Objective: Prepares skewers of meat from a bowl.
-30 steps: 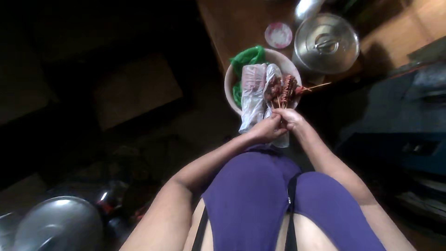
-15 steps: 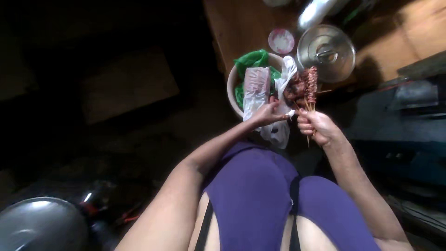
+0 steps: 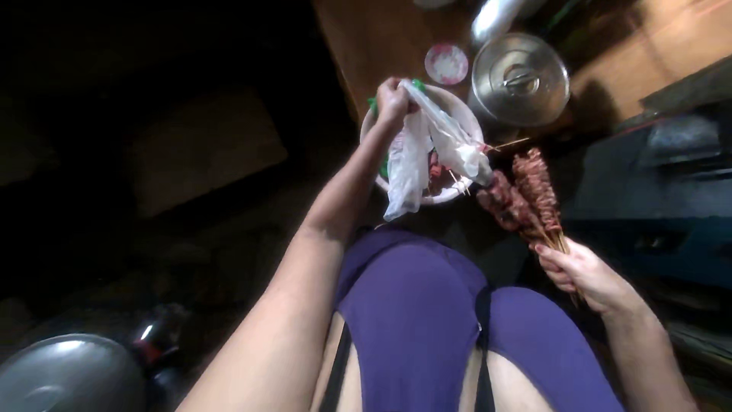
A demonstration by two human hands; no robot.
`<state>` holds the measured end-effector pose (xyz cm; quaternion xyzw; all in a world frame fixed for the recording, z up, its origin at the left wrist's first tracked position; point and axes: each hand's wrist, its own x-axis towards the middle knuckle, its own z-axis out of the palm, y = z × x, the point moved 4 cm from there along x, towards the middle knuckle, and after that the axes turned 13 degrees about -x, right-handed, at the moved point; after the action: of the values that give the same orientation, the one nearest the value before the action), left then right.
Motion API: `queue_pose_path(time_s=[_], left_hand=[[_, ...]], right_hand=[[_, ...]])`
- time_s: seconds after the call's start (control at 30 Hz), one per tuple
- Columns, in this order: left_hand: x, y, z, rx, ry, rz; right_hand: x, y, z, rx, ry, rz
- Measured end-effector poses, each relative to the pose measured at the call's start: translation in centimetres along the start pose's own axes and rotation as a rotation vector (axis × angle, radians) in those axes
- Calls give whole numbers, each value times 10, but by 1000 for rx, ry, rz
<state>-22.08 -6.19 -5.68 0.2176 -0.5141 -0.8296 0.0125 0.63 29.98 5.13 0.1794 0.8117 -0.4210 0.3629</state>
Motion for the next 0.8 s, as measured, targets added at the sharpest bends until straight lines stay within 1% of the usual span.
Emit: queue_pose_path(time_s=[0.13, 0.2, 0.23, 0.3, 0.37, 0.47, 0.53, 0.6, 0.63, 0.67, 0.7, 0.73, 0.77, 0.8], left_hand=[[-3, -13, 4, -95, 98, -5], [-2, -22, -2, -81, 145, 2], [-2, -23, -7, -32, 131, 7], [-8, -19, -8, 154, 0, 6], [-18, -14, -4, 389, -129, -17], [-23, -12, -9, 700, -121, 75], [-38, -5, -12, 1014, -122, 35], [-65, 9, -3, 1329, -81, -24], [-83, 15, 5, 1435, -51, -21], [-102, 20, 16, 1505, -59, 10], [-122, 22, 28, 1527, -126, 80], [-139, 19, 42, 1529, -237, 160], [-150, 11, 54, 1513, -365, 226], [-154, -1, 63, 1493, -471, 249]], right_hand=[[-5, 40, -3, -20, 8, 39], [-11, 54, -4, -81, 56, 42], [-12, 60, -4, -111, 89, 14], [-6, 65, -5, -120, 138, -68], [9, 64, -3, -50, 145, -135], [42, 57, 1, 84, 112, -231], [57, 48, 0, 140, 105, -268], [65, 41, -6, 154, 119, -279], [69, 41, -9, 148, 122, -278], [72, 43, -12, 141, 120, -281], [74, 45, -14, 130, 110, -285], [76, 48, -16, 120, 98, -293], [78, 50, -18, 106, 89, -304], [78, 51, -19, 94, 88, -316]])
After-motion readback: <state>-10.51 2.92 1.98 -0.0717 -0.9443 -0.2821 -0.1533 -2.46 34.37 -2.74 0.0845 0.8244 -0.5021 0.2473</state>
